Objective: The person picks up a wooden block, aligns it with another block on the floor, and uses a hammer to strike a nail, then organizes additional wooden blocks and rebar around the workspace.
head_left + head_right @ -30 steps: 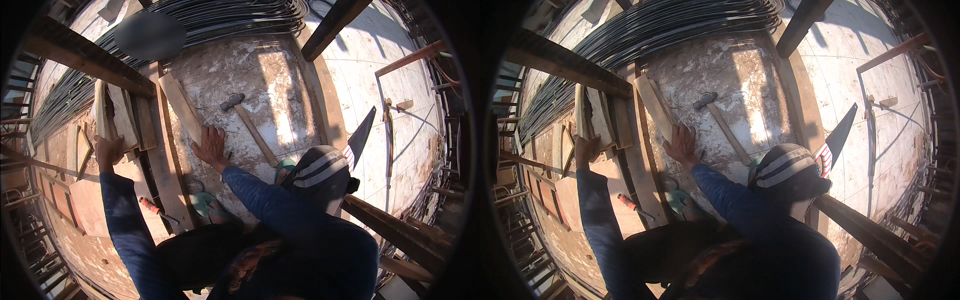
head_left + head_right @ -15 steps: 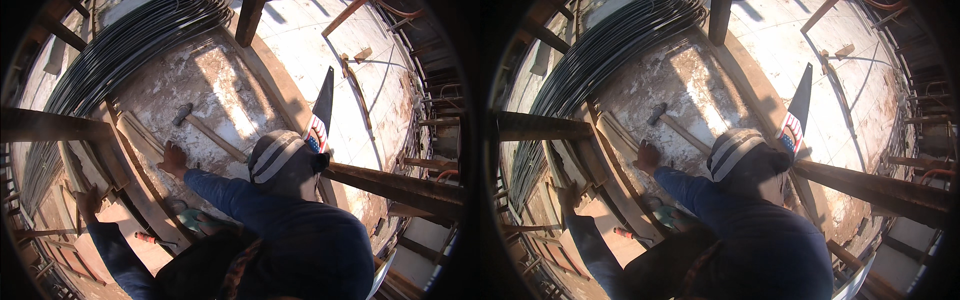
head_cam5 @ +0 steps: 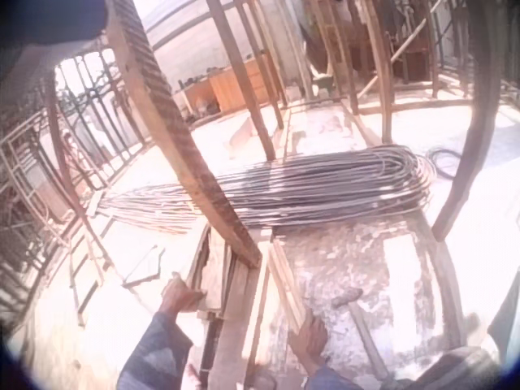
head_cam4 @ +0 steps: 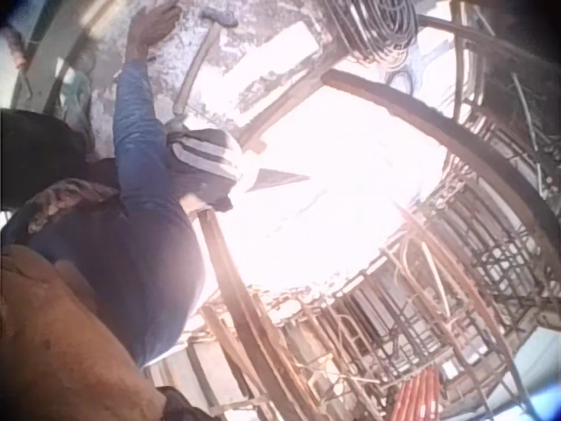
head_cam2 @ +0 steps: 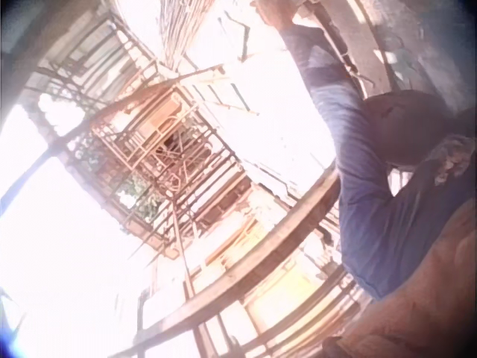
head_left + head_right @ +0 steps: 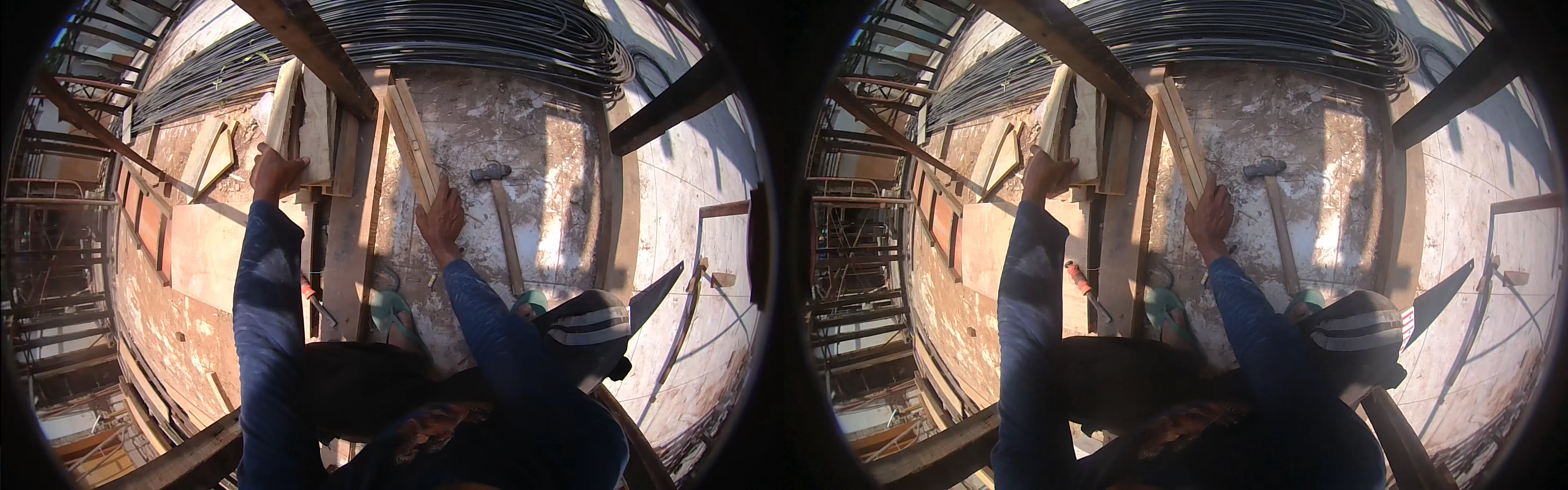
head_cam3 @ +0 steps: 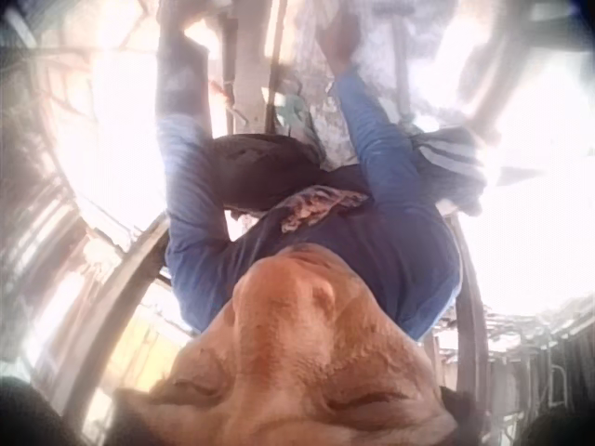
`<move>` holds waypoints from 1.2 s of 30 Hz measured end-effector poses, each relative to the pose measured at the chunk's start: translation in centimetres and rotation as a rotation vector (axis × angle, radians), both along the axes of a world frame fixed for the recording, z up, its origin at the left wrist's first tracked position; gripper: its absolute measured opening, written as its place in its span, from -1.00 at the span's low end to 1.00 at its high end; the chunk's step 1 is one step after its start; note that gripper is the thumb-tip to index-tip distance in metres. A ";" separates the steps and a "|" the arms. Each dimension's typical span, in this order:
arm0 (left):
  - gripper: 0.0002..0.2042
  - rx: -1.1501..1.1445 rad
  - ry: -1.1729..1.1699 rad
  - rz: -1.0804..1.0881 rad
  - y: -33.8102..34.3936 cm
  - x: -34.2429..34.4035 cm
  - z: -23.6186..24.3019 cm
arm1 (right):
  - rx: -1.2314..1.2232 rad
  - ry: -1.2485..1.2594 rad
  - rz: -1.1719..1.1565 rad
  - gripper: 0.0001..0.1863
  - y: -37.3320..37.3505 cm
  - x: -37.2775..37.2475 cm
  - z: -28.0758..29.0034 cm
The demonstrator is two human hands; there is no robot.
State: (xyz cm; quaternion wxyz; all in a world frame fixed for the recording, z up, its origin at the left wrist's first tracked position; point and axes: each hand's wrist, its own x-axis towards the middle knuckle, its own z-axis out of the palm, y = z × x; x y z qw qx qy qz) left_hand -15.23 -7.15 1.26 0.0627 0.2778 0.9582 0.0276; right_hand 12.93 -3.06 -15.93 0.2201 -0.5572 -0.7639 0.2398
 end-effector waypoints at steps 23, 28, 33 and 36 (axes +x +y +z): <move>-0.03 0.175 0.274 -0.087 1.1 1.7 3.9 | -0.317 0.239 0.106 0.03 2.9 2.9 -2.7; -0.32 0.584 0.298 -0.563 3.3 6.3 6.7 | -0.105 0.714 -0.032 -0.02 0.8 0.0 2.3; -0.19 0.758 0.195 -0.623 4.1 16.4 6.4 | 0.120 1.020 -0.046 -0.06 -0.1 -2.4 13.8; -0.17 0.948 -0.181 -0.704 4.2 18.5 9.4 | 0.381 0.916 0.110 -0.09 -0.9 -2.3 16.9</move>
